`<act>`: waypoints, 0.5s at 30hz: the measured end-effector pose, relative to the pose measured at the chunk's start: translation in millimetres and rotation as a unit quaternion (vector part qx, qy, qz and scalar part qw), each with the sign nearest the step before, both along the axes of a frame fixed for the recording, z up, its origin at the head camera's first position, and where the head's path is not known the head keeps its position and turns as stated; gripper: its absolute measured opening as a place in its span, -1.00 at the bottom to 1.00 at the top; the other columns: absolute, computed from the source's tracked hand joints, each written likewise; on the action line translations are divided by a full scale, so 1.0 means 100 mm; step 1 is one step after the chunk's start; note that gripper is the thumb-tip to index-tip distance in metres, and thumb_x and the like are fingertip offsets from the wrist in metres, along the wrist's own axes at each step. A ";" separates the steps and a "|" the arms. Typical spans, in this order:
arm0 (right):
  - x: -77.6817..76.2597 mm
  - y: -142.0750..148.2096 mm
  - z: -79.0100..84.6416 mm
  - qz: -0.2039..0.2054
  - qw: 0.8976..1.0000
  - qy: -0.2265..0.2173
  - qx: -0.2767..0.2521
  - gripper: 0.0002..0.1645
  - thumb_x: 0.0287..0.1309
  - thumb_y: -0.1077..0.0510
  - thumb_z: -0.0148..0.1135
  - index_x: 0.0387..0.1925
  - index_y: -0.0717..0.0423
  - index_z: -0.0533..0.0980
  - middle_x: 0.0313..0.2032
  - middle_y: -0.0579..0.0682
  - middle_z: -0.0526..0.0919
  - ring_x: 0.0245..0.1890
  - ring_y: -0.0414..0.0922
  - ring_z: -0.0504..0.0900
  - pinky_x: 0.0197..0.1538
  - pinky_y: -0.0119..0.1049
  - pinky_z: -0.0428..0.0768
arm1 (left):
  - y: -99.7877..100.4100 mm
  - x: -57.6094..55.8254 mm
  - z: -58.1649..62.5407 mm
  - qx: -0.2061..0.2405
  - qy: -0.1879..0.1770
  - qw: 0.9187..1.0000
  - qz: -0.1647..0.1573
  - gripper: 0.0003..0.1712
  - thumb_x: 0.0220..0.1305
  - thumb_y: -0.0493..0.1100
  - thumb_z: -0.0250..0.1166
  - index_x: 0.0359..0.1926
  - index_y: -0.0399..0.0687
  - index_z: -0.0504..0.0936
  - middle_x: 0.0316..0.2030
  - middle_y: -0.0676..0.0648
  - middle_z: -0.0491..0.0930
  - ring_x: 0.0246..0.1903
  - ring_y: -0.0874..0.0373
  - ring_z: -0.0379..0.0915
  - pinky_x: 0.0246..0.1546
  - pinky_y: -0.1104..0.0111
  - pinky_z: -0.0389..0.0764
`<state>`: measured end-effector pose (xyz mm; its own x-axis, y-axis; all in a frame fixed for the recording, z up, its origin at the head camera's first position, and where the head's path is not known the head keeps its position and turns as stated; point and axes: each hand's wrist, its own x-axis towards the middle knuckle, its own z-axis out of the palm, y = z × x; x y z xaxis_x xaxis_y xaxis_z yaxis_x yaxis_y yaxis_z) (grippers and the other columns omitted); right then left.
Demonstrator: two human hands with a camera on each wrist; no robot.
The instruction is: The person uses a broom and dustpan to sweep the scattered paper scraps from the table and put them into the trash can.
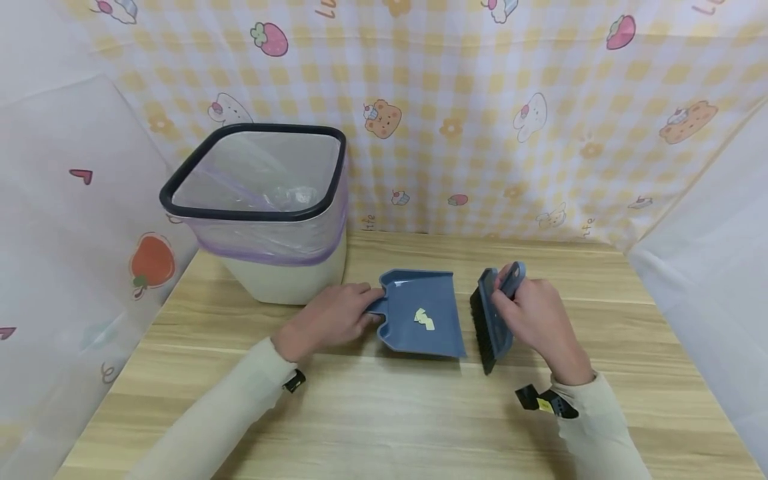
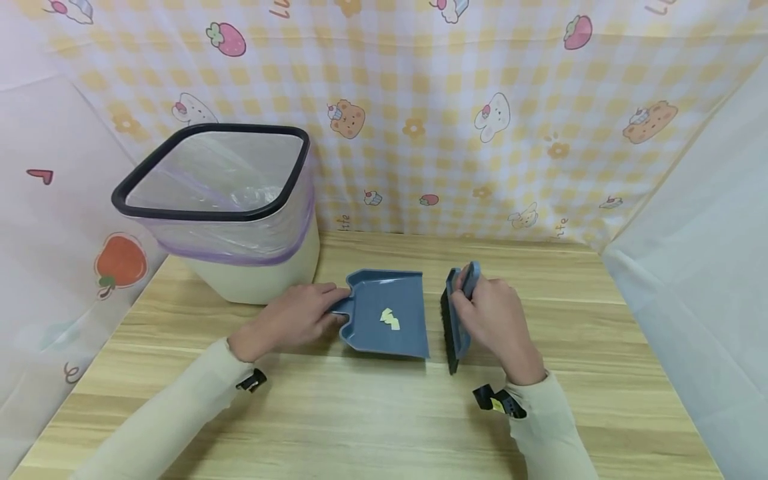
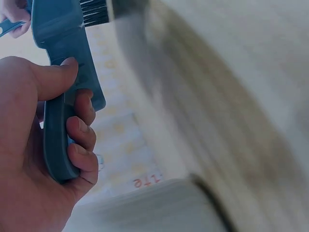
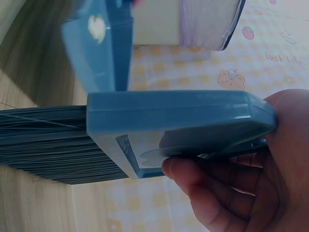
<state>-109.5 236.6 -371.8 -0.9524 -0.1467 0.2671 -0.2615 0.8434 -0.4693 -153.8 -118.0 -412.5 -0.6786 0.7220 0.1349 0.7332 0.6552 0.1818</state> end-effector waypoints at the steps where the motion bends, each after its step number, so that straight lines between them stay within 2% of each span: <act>1: 0.00 0.00 0.00 0.000 1.000 -0.002 0.000 -0.88 0.48 0.22 0.11 -0.18 0.07 0.57 -0.70 -0.16 0.47 -0.66 -0.12 0.45 -0.43 -0.15 0.43 | 0.00 0.00 0.03 0.001 0.004 1.000 -0.002 -0.53 0.58 -0.09 0.36 0.36 -0.20 0.65 -0.16 -0.07 0.68 -0.35 0.10 0.60 -0.28 0.15 0.71; 6: 0.01 -0.01 0.01 0.000 1.000 -0.011 -0.002 -0.87 0.51 0.21 0.09 -0.15 0.08 0.58 -0.71 -0.15 0.46 -0.67 -0.11 0.44 -0.43 -0.15 0.42 | 0.00 0.00 0.22 -0.002 0.033 0.999 -0.007 -0.56 0.55 -0.14 0.37 0.34 -0.20 0.66 -0.18 -0.07 0.68 -0.39 0.09 0.60 -0.32 0.16 0.70; 11: 0.01 -0.01 0.01 0.003 1.000 -0.013 -0.003 -0.86 0.52 0.21 0.08 -0.14 0.08 0.58 -0.73 -0.15 0.44 -0.69 -0.11 0.41 -0.45 -0.16 0.40 | 0.01 0.00 0.41 0.006 0.052 0.999 -0.011 -0.59 0.60 -0.05 0.36 0.29 -0.18 0.66 -0.22 -0.06 0.66 -0.42 0.08 0.59 -0.35 0.15 0.68; 15: 0.01 -0.01 0.01 0.005 1.000 -0.008 -0.002 -0.86 0.50 0.22 0.09 -0.14 0.09 0.58 -0.73 -0.16 0.43 -0.70 -0.12 0.40 -0.47 -0.17 0.39 | 0.01 0.02 0.54 0.016 0.053 0.998 -0.012 -0.58 0.65 0.00 0.32 0.30 -0.16 0.65 -0.22 -0.05 0.67 -0.40 0.08 0.62 -0.34 0.14 0.69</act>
<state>-108.8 235.8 -371.2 -0.9554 -0.1542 0.2521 -0.2614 0.8388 -0.4776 -152.0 -117.0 -358.0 -0.6417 0.7324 0.2275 0.7650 0.6322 0.1225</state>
